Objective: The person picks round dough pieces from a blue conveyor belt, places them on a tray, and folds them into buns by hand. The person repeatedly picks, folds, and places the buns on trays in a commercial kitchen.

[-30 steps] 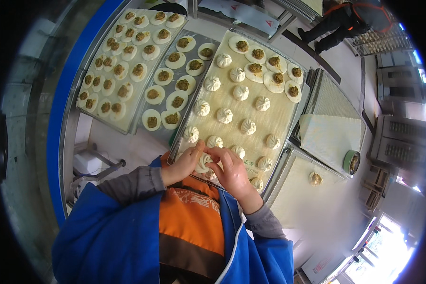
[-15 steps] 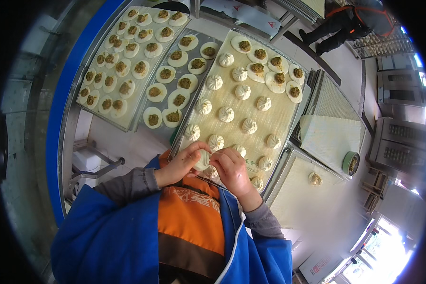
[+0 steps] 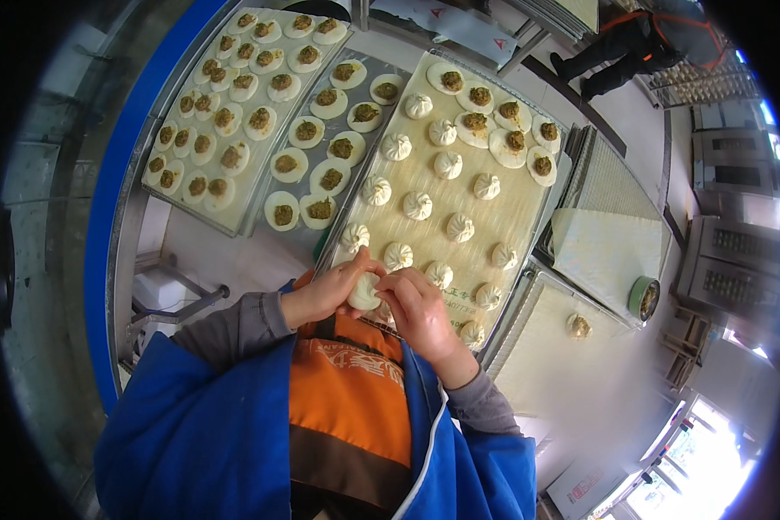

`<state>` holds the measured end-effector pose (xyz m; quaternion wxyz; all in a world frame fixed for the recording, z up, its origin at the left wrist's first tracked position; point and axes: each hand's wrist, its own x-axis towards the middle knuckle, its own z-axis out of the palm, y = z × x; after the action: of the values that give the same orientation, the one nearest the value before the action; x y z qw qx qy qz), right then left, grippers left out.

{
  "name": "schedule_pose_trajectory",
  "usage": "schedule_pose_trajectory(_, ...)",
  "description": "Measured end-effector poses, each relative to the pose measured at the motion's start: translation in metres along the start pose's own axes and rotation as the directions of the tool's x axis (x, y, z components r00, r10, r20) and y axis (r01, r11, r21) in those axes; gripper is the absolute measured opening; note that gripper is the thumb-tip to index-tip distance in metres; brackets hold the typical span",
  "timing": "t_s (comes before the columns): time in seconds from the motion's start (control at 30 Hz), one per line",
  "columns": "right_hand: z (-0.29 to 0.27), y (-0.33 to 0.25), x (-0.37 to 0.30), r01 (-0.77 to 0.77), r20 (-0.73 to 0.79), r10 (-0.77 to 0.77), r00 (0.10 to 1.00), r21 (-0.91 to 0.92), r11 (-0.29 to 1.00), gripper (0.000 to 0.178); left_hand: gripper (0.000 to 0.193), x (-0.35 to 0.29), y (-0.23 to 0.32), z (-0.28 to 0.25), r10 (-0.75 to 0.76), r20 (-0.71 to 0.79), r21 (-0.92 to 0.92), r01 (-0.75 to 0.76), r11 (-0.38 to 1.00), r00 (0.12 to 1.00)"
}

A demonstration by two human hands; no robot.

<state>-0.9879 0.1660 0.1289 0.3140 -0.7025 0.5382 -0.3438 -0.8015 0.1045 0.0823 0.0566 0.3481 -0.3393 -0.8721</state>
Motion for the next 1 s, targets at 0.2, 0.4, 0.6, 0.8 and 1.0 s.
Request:
schedule_pose_trajectory(0.2, -0.011, -0.004, 0.001, 0.022, 0.115, -0.027, 0.993, 0.044, 0.999, 0.019, 0.073, 0.003, 0.008, 0.004, -0.193, 0.076, -0.087, 0.199, 0.976, 0.978)
schedule_pose_trajectory(0.4, -0.007, 0.002, 0.0, -0.104, -0.037, 0.11, 0.993, 0.136, 0.985, 0.02, 0.055, 0.01, -0.007, 0.023, 0.271, -0.182, 0.021, -0.272, 0.962, 0.945)
schedule_pose_trajectory(0.6, -0.003, 0.009, -0.008, -0.272, -0.145, 0.295, 0.944, 0.157, 0.949, 0.021, 0.045, 0.021, -0.018, 0.034, 0.473, -0.189, 0.017, -0.479, 0.878, 0.861)
schedule_pose_trajectory(0.8, -0.017, 0.028, -0.009, -0.031, -0.189, 0.027, 0.982, -0.021, 0.999, 0.023, 0.051, 0.047, -0.014, 0.047, 0.429, -0.239, 0.022, -0.437, 0.899, 0.871)
schedule_pose_trajectory(1.0, -0.054, 0.031, -0.013, -0.132, -0.117, 0.109, 0.987, -0.216, 0.967, 0.065, 0.058, 0.086, -0.002, 0.057, 0.376, -0.209, -0.065, -0.396, 0.916, 0.903)
